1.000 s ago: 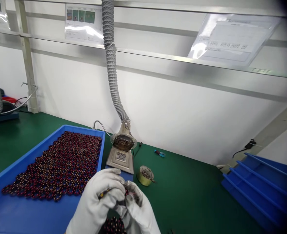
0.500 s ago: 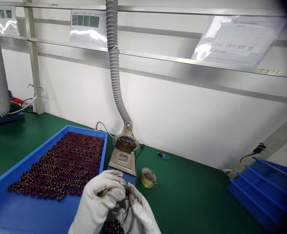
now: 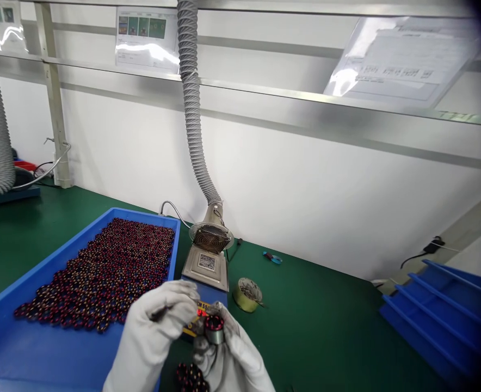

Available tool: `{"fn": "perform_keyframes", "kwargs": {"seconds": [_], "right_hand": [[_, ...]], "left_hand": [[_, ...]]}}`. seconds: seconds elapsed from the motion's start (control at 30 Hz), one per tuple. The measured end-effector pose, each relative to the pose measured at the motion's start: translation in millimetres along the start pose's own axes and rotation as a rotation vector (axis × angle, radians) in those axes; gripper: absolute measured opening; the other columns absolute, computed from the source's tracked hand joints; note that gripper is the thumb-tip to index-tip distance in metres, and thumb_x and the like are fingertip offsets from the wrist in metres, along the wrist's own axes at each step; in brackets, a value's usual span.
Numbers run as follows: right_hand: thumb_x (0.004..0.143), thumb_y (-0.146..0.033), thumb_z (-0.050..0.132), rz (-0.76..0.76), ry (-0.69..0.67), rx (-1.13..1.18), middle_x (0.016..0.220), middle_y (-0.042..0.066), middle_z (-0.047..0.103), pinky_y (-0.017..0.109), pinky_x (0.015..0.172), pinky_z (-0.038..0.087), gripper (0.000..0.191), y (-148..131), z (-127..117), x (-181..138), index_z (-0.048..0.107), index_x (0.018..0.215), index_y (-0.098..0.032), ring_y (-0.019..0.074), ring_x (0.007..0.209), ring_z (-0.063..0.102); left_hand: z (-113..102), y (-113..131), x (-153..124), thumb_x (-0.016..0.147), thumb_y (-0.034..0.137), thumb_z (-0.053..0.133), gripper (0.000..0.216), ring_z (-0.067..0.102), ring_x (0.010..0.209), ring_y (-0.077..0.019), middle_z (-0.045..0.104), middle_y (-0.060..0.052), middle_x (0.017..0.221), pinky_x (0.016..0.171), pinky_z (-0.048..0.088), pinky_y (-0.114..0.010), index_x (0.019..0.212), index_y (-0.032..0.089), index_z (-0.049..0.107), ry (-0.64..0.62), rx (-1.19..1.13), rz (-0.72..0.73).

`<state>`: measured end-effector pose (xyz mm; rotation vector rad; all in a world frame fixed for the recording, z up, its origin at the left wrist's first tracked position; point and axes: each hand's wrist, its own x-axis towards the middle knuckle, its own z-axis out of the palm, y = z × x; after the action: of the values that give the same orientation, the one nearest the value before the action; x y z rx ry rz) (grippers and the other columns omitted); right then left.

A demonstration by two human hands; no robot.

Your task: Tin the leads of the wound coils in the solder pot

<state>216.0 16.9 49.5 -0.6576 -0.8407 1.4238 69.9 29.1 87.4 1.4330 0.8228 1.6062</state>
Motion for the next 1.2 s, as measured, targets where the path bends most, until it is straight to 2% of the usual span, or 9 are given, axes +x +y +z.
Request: {"fn": "perform_keyframes", "kwargs": {"seconds": [0.1, 0.23, 0.37, 0.5, 0.6, 0.7, 0.83, 1.0, 1.2], "right_hand": [[0.07, -0.038, 0.068, -0.028, 0.004, 0.003, 0.077, 0.005, 0.071, 0.038, 0.08, 0.051, 0.023, -2.1, -3.2, -3.8, 0.069, 0.088, -0.023, 0.0219, 0.087, 0.065], [0.073, -0.038, 0.064, -0.064, 0.01, -0.036, 0.079, 0.004, 0.071, 0.036, 0.08, 0.052, 0.016, -1.5, -13.8, 6.1, 0.069, 0.079, -0.024, 0.0209, 0.087, 0.065], [0.068, -0.034, 0.069, -0.05, 0.014, -0.062, 0.072, 0.0, 0.071, 0.034, 0.074, 0.054, 0.01, 3.4, -18.8, 18.0, 0.068, 0.073, -0.026, 0.0204, 0.078, 0.066], [0.058, -0.032, 0.078, -0.022, 0.006, -0.064, 0.072, 0.003, 0.071, 0.036, 0.072, 0.054, 0.022, 5.9, -11.4, 13.3, 0.069, 0.075, -0.021, 0.0215, 0.073, 0.067], [0.064, -0.035, 0.074, 0.013, 0.015, -0.043, 0.073, 0.004, 0.071, 0.038, 0.073, 0.054, 0.02, 0.5, -4.5, 3.3, 0.069, 0.078, -0.021, 0.0207, 0.071, 0.067], [0.068, -0.038, 0.072, 0.019, 0.026, -0.024, 0.071, 0.004, 0.071, 0.037, 0.074, 0.053, 0.02, -7.1, -0.2, -4.1, 0.069, 0.079, -0.021, 0.0198, 0.069, 0.067], [0.063, -0.04, 0.075, 0.041, -0.011, 0.003, 0.074, 0.006, 0.071, 0.039, 0.075, 0.052, 0.028, -12.6, 1.7, -6.0, 0.07, 0.084, -0.022, 0.0227, 0.074, 0.067], [0.061, -0.038, 0.077, 0.123, -0.083, -0.01, 0.075, 0.005, 0.072, 0.039, 0.073, 0.053, 0.022, -17.6, -6.3, 3.2, 0.07, 0.078, -0.025, 0.0228, 0.074, 0.067], [0.059, -0.034, 0.079, 0.255, -0.177, -0.002, 0.071, 0.003, 0.072, 0.034, 0.068, 0.053, 0.02, -23.2, -10.3, 10.8, 0.07, 0.075, -0.025, 0.0194, 0.068, 0.067]], "left_hand": [[-4.8, 1.3, -0.2, 0.071, 0.019, 0.063, 0.013, 0.061, 0.098, -0.0229, 0.068, -0.005, 0.102, 0.088, 0.049, -0.034, 0.081, 0.023, 0.071, -0.045, 0.102, -0.002], [3.4, 3.3, -1.6, 0.057, 0.005, 0.068, 0.054, 0.056, 0.106, -0.0226, 0.063, -0.004, 0.114, 0.094, 0.045, -0.037, 0.105, 0.029, 0.062, -0.297, 0.394, 0.234], [11.4, 2.2, -0.1, 0.067, 0.009, 0.066, 0.036, 0.059, 0.099, -0.0189, 0.067, -0.003, 0.104, 0.089, 0.048, -0.033, 0.099, 0.026, 0.063, -0.326, 0.373, 0.356], [9.3, -4.9, 4.0, 0.075, 0.028, 0.065, 0.007, 0.063, 0.085, -0.0189, 0.071, -0.002, 0.083, 0.086, 0.048, -0.032, 0.075, 0.024, 0.07, -0.293, 0.104, 0.26], [4.5, -7.5, 4.6, 0.074, 0.028, 0.065, 0.013, 0.064, 0.077, -0.0199, 0.07, -0.001, 0.069, 0.083, 0.049, -0.033, 0.063, 0.021, 0.068, -0.159, -0.105, 0.106], [-1.6, -2.0, 4.3, 0.074, 0.022, 0.061, 0.012, 0.064, 0.086, -0.021, 0.071, -0.003, 0.078, 0.078, 0.051, -0.03, 0.065, 0.021, 0.068, -0.003, -0.182, -0.049], [-1.0, 7.0, 3.3, 0.061, 0.009, 0.062, 0.023, 0.062, 0.095, -0.0222, 0.067, -0.005, 0.102, 0.083, 0.049, -0.03, 0.077, 0.022, 0.072, -0.239, 0.028, -0.204], [10.0, 1.5, -2.6, 0.06, 0.001, 0.05, 0.028, 0.063, 0.075, -0.0154, 0.065, -0.002, 0.085, 0.068, 0.051, -0.025, 0.068, 0.02, 0.069, -0.344, -0.257, -0.218], [-3.0, 8.6, 1.1, 0.066, 0.017, 0.061, 0.008, 0.06, 0.09, -0.0191, 0.064, -0.003, 0.085, 0.069, 0.049, -0.021, 0.064, 0.02, 0.068, -0.037, -0.346, -0.203]]}}
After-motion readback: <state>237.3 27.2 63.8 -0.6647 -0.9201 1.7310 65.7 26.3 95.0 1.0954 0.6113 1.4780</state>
